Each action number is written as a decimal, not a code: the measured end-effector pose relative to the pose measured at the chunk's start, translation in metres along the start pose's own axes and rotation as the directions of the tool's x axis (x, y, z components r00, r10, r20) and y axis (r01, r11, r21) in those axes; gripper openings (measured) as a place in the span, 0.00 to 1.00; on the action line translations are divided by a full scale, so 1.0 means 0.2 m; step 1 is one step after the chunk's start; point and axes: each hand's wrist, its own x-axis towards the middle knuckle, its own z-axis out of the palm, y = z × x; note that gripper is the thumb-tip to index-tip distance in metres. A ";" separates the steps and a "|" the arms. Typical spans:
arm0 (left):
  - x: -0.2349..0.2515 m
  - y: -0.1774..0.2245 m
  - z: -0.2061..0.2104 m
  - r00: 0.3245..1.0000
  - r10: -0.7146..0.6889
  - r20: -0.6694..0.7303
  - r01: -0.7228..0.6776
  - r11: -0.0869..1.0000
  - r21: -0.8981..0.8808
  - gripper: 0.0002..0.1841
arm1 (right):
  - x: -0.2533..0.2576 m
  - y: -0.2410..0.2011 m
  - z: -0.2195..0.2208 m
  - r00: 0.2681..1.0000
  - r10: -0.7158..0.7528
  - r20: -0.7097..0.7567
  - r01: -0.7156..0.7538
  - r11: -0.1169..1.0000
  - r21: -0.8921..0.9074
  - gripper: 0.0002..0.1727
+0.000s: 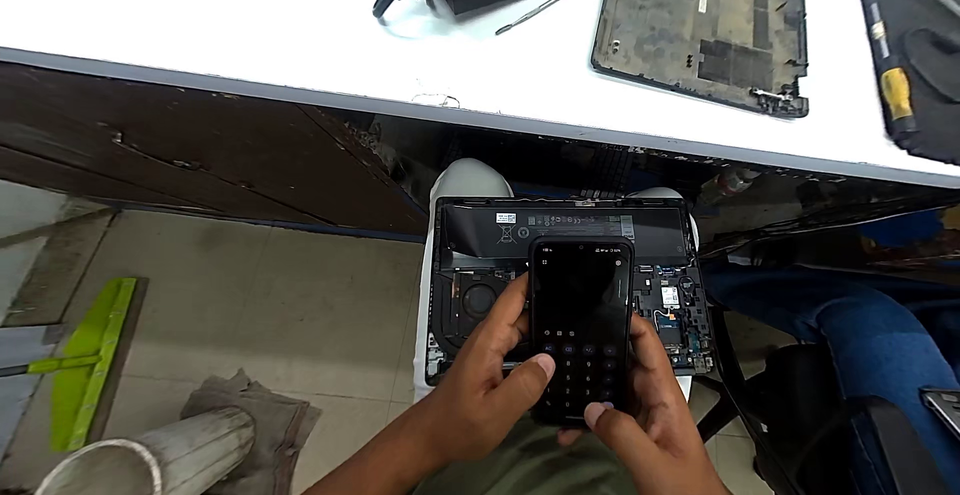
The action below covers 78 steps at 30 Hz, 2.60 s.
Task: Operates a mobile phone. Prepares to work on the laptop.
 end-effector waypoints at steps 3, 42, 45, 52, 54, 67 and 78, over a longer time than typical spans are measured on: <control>0.00 0.00 0.00 1.000 0.003 -0.011 -0.003 1.000 0.002 0.35 | 0.00 0.00 0.00 1.000 -0.005 0.000 0.005 1.000 -0.016 0.39; 0.00 0.00 0.01 0.992 0.025 0.125 -0.032 0.998 0.055 0.53 | 0.03 0.00 -0.04 1.000 -0.019 -0.009 0.020 0.992 0.126 0.27; 0.01 0.01 0.02 0.992 0.029 0.126 -0.037 0.998 0.054 0.53 | 0.04 0.00 -0.03 0.999 -0.006 -0.051 0.013 0.993 0.121 0.22; 0.00 0.00 0.01 0.992 0.030 0.125 -0.034 0.999 0.030 0.54 | 0.02 0.01 -0.06 0.999 -0.026 0.033 0.021 0.989 0.148 0.32; 0.00 -0.01 0.01 0.992 0.041 0.122 -0.045 0.999 0.030 0.54 | 0.02 0.01 -0.06 0.999 -0.030 0.036 0.024 0.988 0.150 0.33; 0.02 -0.01 0.10 0.991 0.009 -0.130 -0.012 1.000 -0.027 0.35 | 0.03 0.02 -0.05 0.999 -0.032 0.018 0.031 0.998 0.053 0.37; 0.00 -0.03 0.04 0.999 0.002 0.036 -0.002 1.000 -0.011 0.47 | 0.04 0.01 -0.05 0.999 0.035 -0.012 -0.034 0.996 0.080 0.43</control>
